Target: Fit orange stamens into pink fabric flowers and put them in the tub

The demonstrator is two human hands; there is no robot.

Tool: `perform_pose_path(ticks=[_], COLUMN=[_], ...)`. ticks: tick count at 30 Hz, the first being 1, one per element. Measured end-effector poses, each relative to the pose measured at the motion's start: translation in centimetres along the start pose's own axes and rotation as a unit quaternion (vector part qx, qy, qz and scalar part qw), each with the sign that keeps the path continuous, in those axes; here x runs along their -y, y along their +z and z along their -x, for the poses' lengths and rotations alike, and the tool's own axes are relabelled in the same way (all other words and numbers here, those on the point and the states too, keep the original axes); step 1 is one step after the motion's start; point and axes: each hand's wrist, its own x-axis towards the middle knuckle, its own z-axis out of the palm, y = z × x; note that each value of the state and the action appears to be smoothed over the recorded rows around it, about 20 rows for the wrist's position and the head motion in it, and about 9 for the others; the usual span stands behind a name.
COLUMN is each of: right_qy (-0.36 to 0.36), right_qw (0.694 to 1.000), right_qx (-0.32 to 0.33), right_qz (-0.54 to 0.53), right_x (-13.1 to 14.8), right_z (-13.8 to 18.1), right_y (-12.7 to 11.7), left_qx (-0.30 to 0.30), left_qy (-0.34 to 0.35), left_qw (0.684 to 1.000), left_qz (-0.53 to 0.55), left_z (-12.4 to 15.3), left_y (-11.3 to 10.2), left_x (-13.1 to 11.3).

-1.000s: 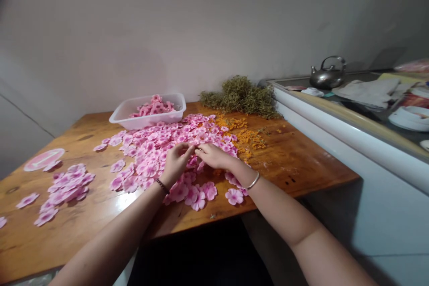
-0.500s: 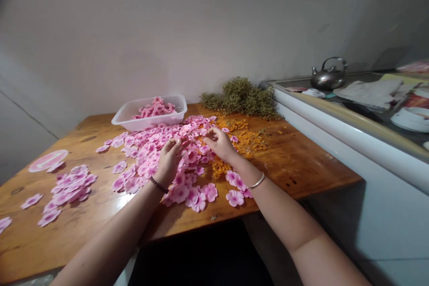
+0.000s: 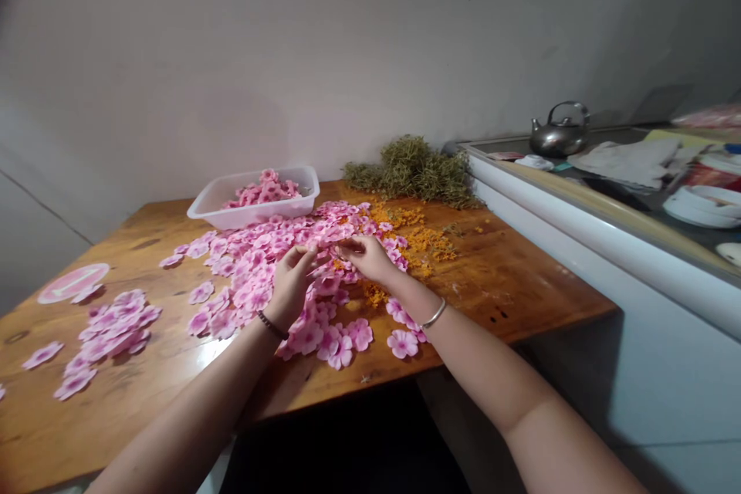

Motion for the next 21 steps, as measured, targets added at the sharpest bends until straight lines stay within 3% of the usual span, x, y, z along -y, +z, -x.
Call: perform_pose_path(ticks=[3,6,10,12,21], right_qy=[0.045,0.07,0.02,-0.013,-0.082], right_qw=[0.998,0.996,1.0,0.999,0.969], right_qx=[-0.016,-0.011,-0.013,-0.006,-0.01], right_qz=[-0.035,-0.046,0.009,0.046,0.233], right_x=[-0.1,-0.3,-0.4,-0.4,0.0], right_z=[0.1,0.0,0.0,0.0,1.0], right_y=[0.3,0.4,0.4,0.5,0.6], left_qx=[0.01,-0.008,-0.064,-0.071,-0.049], left_qy=[0.023,0.111,0.246,0.28,0.265], left_qw=[0.999,0.984,0.917,0.888,0.886], left_qz=[-0.04,-0.138,-0.309,-0.356,-0.377], left_z=[0.0,0.0,0.4,0.6,0.6], left_y=[-0.1,-0.2,-0.5,-0.5,-0.4], left_x=[0.2,0.4,0.5,0.4,0.1])
